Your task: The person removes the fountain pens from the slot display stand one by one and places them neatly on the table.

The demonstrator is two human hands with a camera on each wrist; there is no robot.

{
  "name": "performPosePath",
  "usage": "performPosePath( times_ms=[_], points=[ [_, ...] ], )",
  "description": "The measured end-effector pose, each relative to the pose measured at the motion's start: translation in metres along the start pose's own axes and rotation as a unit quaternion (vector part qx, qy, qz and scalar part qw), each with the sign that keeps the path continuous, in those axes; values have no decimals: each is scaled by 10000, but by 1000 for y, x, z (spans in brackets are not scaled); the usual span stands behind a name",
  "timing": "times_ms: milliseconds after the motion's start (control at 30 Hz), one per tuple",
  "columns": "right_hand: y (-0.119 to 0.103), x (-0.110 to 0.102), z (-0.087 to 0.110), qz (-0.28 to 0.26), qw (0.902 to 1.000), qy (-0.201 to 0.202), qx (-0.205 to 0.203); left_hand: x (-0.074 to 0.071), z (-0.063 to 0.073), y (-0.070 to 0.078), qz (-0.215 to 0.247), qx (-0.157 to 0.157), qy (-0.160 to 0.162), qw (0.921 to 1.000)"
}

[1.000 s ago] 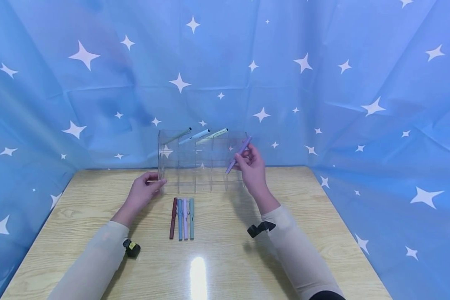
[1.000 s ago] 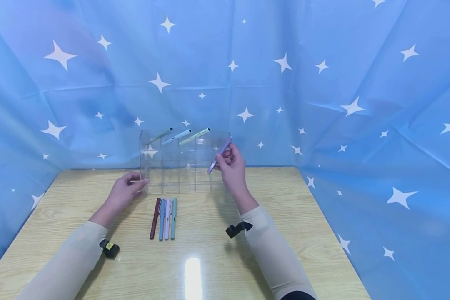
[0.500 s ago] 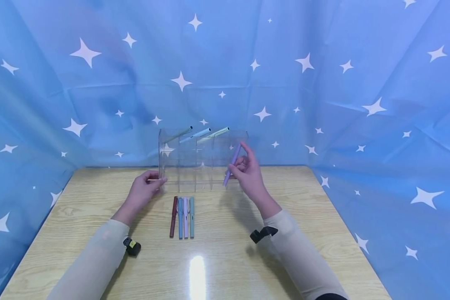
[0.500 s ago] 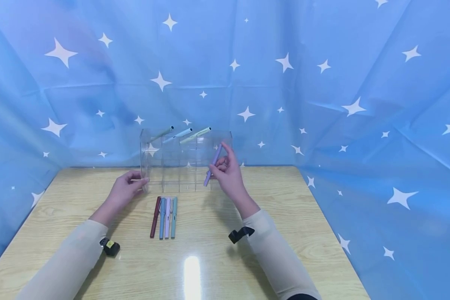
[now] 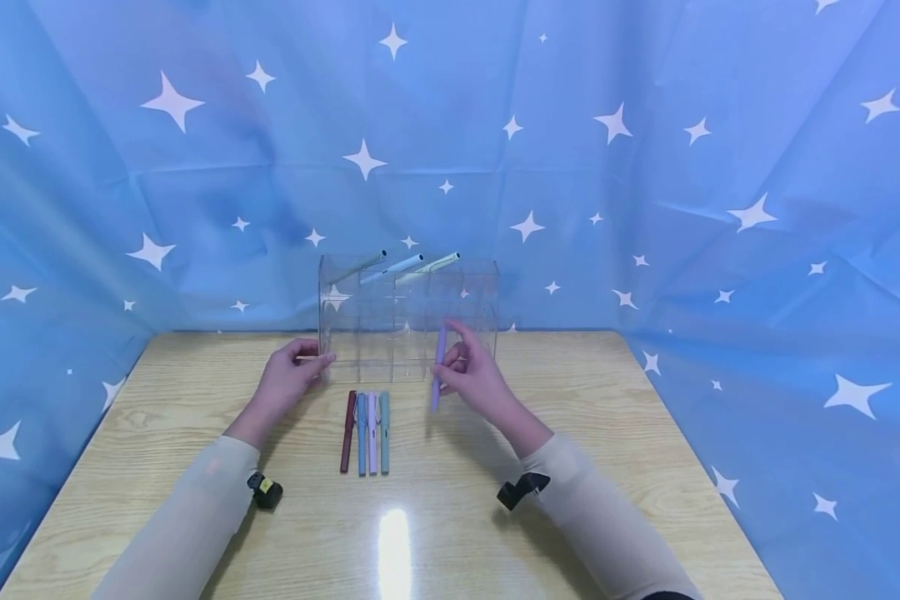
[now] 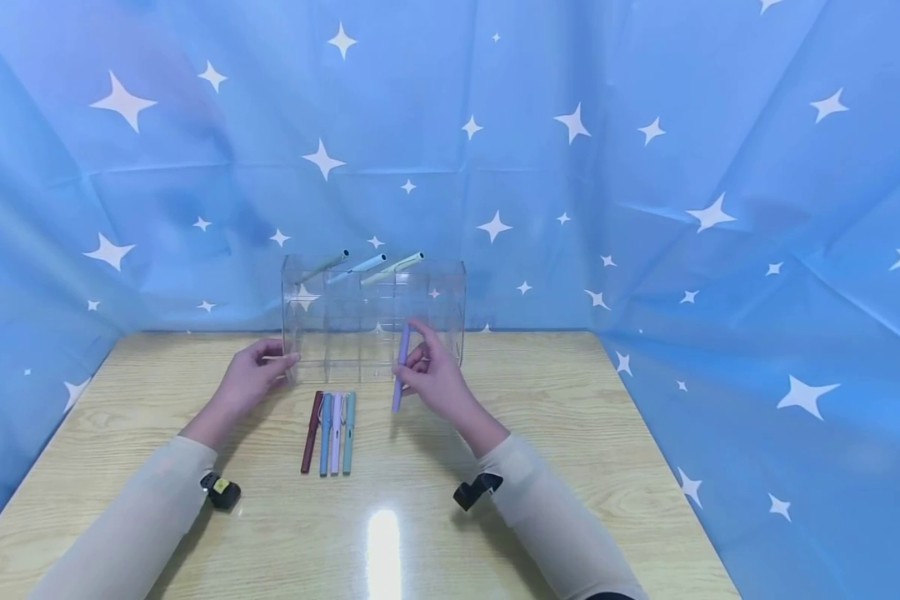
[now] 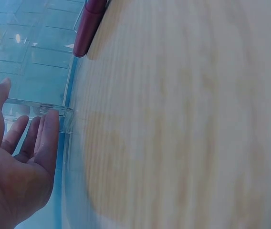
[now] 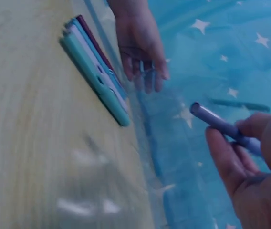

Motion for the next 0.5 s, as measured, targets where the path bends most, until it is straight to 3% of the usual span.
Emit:
performPosePath(
  times_ms=[133,500],
  points=[
    [6,14,5,111,9989,-370,268,0,0,0,13,8,-16,10000],
    [27,38,15,380,9921,-814,879,0,-1,-1,70,-36,8,10000]
  ],
)
Point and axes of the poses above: each hand's wrist, its own z-axis away from the middle knuckle, its own x-axis out of the palm, y = z × x, the point moved 5 cm from there along -z, towards the middle knuckle, and after that the axes turned 5 degrees about -y, right-handed, at the moved point
